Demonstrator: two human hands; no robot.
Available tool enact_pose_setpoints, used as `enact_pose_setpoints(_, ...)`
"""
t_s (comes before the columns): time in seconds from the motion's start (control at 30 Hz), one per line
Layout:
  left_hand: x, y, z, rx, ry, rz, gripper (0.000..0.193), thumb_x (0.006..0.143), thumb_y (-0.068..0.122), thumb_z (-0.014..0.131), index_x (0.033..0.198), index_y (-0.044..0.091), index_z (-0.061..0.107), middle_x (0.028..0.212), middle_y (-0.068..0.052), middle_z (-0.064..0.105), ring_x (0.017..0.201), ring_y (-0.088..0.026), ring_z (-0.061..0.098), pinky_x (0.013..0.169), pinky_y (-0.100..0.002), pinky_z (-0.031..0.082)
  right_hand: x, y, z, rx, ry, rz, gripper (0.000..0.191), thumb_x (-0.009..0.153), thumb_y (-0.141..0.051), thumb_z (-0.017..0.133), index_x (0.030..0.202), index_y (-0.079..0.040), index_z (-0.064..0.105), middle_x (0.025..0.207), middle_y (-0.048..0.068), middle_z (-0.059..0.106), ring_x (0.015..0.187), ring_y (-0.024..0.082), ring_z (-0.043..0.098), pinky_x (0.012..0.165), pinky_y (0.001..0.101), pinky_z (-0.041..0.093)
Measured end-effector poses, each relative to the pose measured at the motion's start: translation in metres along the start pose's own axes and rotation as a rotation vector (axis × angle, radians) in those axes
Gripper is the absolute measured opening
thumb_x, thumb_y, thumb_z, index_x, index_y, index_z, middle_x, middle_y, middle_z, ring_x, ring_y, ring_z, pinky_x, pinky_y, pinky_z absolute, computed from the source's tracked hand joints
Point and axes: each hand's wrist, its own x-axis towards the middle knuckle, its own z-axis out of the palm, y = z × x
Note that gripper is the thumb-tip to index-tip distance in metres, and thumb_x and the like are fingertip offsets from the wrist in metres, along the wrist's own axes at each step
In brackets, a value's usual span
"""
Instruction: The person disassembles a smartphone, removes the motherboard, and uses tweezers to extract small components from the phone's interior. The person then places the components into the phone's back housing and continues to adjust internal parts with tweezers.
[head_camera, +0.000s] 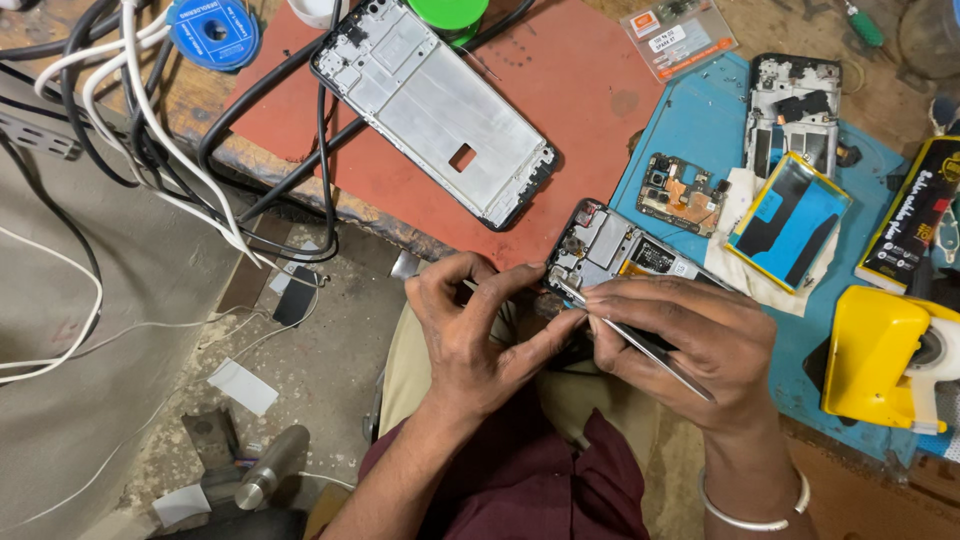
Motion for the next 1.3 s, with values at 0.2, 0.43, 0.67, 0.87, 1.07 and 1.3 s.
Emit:
enact_pose_setpoints(0.2, 0.0, 0.0, -0.001, -0.003, -0.002, -0.003, 0.055, 0.072, 0.044, 0.096, 0.112, 0.013, 0.075, 0.104, -0.002, 0.049, 0.104, -0.021, 0.044, 0.094, -0.036, 0.035, -0.002, -0.002, 0.006, 0.004, 0.053, -0.054, 0.032, 0.081, -0.008, 0.086, 0.109, -0.002, 0.071, 0.104, 0.015, 0.076, 0.095, 0.024, 0.078, 0.082, 0.0312, 0.066)
enact_pose_setpoints(0.43, 0.002, 0.003, -0.001, -0.034, 0.012, -0.005, 0.054, 0.075, 0.043, 0.096, 0.114, 0.013, 0.073, 0.106, -0.004, 0.047, 0.105, -0.02, 0.045, 0.095, -0.035, 0.036, -0.003, -0.006, 0.004, 0.097, 0.076, 0.121, 0.026, 0.087, -0.003, 0.082, 0.11, 0.001, 0.072, 0.105, 0.015, 0.076, 0.095, 0.018, 0.077, 0.081, 0.026, 0.064)
enact_pose_setpoints(0.67, 0.003, 0.005, -0.002, -0.017, 0.018, -0.009, 0.054, 0.072, 0.042, 0.097, 0.112, 0.014, 0.075, 0.101, -0.002, 0.05, 0.103, -0.021, 0.043, 0.093, -0.035, 0.035, -0.018, -0.007, 0.003, 0.529, 0.141, 0.339, 0.015, 0.096, 0.004, 0.074, 0.11, 0.004, 0.071, 0.113, 0.019, 0.072, 0.104, 0.018, 0.072, 0.089, 0.0254, 0.061)
enact_pose_setpoints(0.87, 0.004, 0.003, -0.002, -0.032, 0.004, -0.006, 0.054, 0.073, 0.044, 0.097, 0.111, 0.013, 0.075, 0.103, -0.003, 0.05, 0.105, -0.021, 0.042, 0.093, -0.036, 0.034, -0.02, 0.001, 0.006, 0.603, 0.134, 0.453, 0.029, 0.092, -0.001, 0.078, 0.118, 0.008, 0.071, 0.11, 0.018, 0.075, 0.094, 0.016, 0.072, 0.083, 0.0252, 0.06)
enact_pose_setpoints(1.07, 0.003, 0.008, 0.0, -0.029, 0.014, -0.056, 0.049, 0.074, 0.044, 0.095, 0.107, 0.013, 0.076, 0.107, -0.004, 0.051, 0.108, -0.022, 0.042, 0.095, -0.036, 0.035, -0.012, 0.011, 0.003, 0.612, 0.068, 0.496, 0.028, 0.089, -0.003, 0.081, 0.113, 0.008, 0.071, 0.107, 0.017, 0.077, 0.093, 0.016, 0.074, 0.083, 0.0249, 0.062)
enact_pose_setpoints(1.3, 0.003, 0.013, 0.003, -0.026, 0.034, -0.088, 0.044, 0.077, 0.039, 0.096, 0.106, 0.012, 0.076, 0.109, -0.006, 0.05, 0.111, -0.023, 0.042, 0.097, -0.037, 0.035, -0.014, 0.011, 0.004, 0.616, 0.075, 0.514, 0.027, 0.087, -0.003, 0.082, 0.111, 0.007, 0.073, 0.107, 0.017, 0.078, 0.094, 0.017, 0.075, 0.084, 0.0269, 0.064)
